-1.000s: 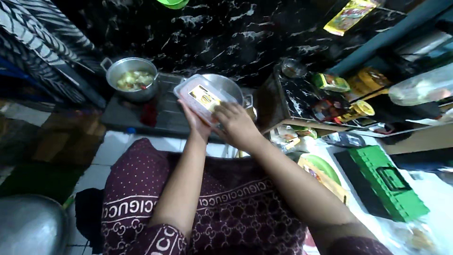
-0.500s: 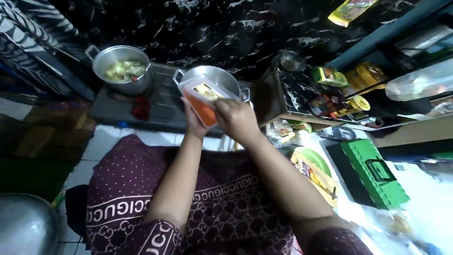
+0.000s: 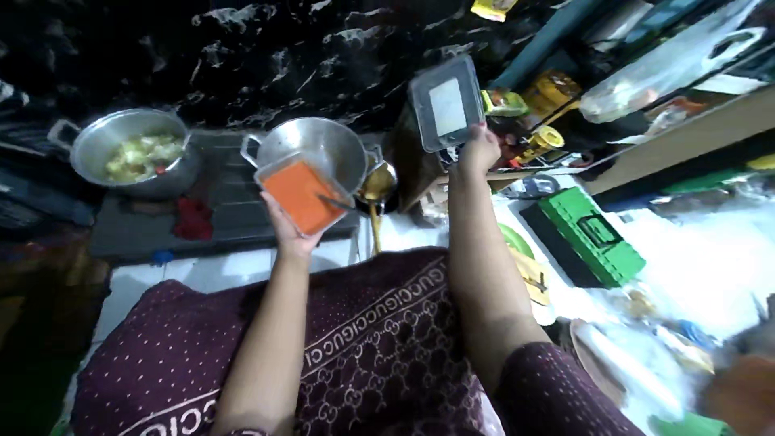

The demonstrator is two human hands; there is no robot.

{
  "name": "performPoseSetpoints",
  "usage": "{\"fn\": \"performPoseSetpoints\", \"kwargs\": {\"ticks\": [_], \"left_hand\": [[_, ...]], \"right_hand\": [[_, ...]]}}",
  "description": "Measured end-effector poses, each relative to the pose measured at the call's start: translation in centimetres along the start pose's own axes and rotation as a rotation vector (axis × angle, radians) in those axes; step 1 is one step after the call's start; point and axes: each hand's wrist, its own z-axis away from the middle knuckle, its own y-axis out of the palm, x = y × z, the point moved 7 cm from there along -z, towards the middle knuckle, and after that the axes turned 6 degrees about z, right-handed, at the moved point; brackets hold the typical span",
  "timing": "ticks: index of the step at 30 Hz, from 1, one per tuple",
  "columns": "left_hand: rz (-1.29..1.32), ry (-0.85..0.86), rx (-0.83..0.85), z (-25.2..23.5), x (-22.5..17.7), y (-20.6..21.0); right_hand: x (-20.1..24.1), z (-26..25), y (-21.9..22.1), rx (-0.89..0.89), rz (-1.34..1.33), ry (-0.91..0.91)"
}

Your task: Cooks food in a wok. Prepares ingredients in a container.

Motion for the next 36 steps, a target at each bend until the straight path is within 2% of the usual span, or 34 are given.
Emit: {"fn": "performPoseSetpoints", "kwargs": {"ticks": [2,5,11,13,15,18,20,22,24,27,30,33,36], "left_hand": [[0.008,0.022,0.028,-0.3,-0.2,0.2],[0.016,0.036,0.032,-0.7,-0.4,0.2],[-0.038,0.037,0.011,-0.6,-0.2,0.5],[-0.041,0.042,0.022,-0.1,-0.2,0.9],[-0.048,0.039,0.008,0.1,-0.2,1.0],[-0.013,0.045,-0.004,-0.1,-0.3,1.1],[-0.021,0.048,-0.017,0.2,-0.5,1.2],[-0.073,0.065,-0.074,0.8,-1.0,1.2],[-0.095,0.099,-0.106,1.4,-1.7,1.0],[-0.051,0.143,-0.061,1.8,-2.6,0.8],[-0.048,0.140,-0.089,2.4,-3.2,0.4],[-0.028,0.139,-0.070,2.4,-3.4,0.0],[-0.016,0.122,-0.062,2.3,-3.3,-0.3]], "right_hand": [[-4.5,-1.1,-0.1,-0.059,-0.203,0.271],[-8.7,-1.5,0.5,-0.102,-0.413,0.502],[-10.3,-2.4,-0.3,-0.171,-0.285,0.487],[-8.2,-1.4,-0.7,-0.160,-0.175,0.418],[-4.2,-0.2,-0.1,-0.070,-0.069,0.200],[2.2,5.6,3.9,0.471,0.187,-0.223],[3.8,12.1,6.0,0.832,0.582,-0.380],[3.3,17.7,7.0,1.020,0.952,-0.488],[3.0,20.3,7.4,1.077,1.145,-0.517],[2.9,20.3,8.1,1.086,1.186,-0.543],[2.2,19.7,8.8,1.154,1.068,-0.545],[3.8,19.0,9.0,1.029,0.890,-0.618],[4.9,19.5,9.5,0.982,0.951,-0.671]]}}
